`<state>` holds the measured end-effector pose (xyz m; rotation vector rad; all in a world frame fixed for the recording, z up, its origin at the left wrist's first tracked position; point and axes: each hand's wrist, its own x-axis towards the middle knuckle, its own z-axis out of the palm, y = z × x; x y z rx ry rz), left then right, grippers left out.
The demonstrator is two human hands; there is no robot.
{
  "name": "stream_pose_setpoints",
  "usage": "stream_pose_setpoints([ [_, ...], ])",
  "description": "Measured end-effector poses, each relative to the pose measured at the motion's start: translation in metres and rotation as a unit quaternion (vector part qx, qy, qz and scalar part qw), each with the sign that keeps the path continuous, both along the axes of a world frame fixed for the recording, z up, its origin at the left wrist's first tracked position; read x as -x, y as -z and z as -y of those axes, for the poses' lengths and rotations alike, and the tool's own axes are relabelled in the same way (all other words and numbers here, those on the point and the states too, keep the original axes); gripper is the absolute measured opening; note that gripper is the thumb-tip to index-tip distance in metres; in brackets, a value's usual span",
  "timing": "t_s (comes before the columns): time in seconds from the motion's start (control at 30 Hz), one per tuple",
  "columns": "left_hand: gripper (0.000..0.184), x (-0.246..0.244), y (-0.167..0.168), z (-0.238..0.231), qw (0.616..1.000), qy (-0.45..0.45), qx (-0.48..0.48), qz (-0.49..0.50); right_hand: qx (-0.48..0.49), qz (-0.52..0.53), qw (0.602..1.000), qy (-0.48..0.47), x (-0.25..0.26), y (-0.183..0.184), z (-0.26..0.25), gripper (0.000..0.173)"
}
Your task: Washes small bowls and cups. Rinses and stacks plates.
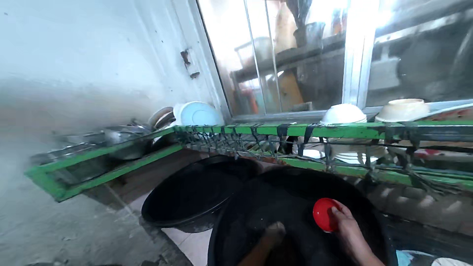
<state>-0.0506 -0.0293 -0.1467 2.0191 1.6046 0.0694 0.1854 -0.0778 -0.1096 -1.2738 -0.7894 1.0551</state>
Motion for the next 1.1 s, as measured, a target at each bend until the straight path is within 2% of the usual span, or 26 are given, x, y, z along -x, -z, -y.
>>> stream_pose_setpoints([
  [0.07, 0.037, 0.002, 0.004, -0.006, 0.995, -0.010, -0.040, 0.087, -0.010, 0.004, 1.000, 0.007, 0.000, 0.000, 0.000, 0.041],
  [0.2, 0.038, -0.001, 0.001, -0.010, 0.954, -0.087, -0.053, 0.284, -0.002, 0.043, 0.999, 0.007, -0.001, -0.003, 0.003, 0.041],
  [0.3, 0.041, -0.012, -0.010, -0.008, 0.875, -0.191, -0.011, 0.444, -0.010, 0.064, 0.998, 0.001, -0.001, -0.003, 0.000, 0.041],
  [0.37, 0.044, -0.018, -0.013, -0.006, 0.815, -0.226, 0.021, 0.533, -0.017, 0.077, 0.997, -0.003, 0.000, -0.004, -0.001, 0.041],
  [0.43, 0.043, -0.025, -0.019, -0.002, 0.766, -0.245, 0.045, 0.593, -0.016, 0.087, 0.996, -0.009, 0.000, -0.003, -0.001, 0.042],
  [0.53, 0.038, -0.035, -0.028, 0.006, 0.724, -0.247, 0.069, 0.640, -0.033, 0.090, 0.995, -0.019, 0.001, -0.001, -0.001, 0.044],
  [0.67, 0.033, -0.049, -0.034, 0.012, 0.715, -0.267, 0.064, 0.643, -0.046, 0.060, 0.996, -0.038, 0.004, 0.000, 0.000, 0.044],
  [0.8, 0.034, -0.060, -0.033, 0.019, 0.732, -0.263, 0.054, 0.626, -0.035, 0.054, 0.993, -0.097, 0.010, -0.001, 0.004, 0.045],
  [0.87, 0.033, -0.064, -0.026, 0.024, 0.736, -0.244, 0.037, 0.630, -0.030, 0.062, 0.986, -0.154, 0.015, 0.000, 0.007, 0.052],
  [0.97, 0.032, -0.069, -0.021, 0.031, 0.745, -0.218, 0.026, 0.630, -0.009, 0.122, 0.967, -0.224, 0.018, -0.004, 0.010, 0.072],
  [1.03, 0.034, -0.071, -0.028, 0.036, 0.753, -0.219, 0.041, 0.618, 0.013, 0.161, 0.967, -0.200, 0.015, -0.006, 0.006, 0.071],
  [1.1, 0.045, -0.071, -0.043, 0.042, 0.770, -0.200, 0.087, 0.599, 0.036, 0.106, 0.983, -0.145, 0.013, -0.010, 0.004, 0.061],
])
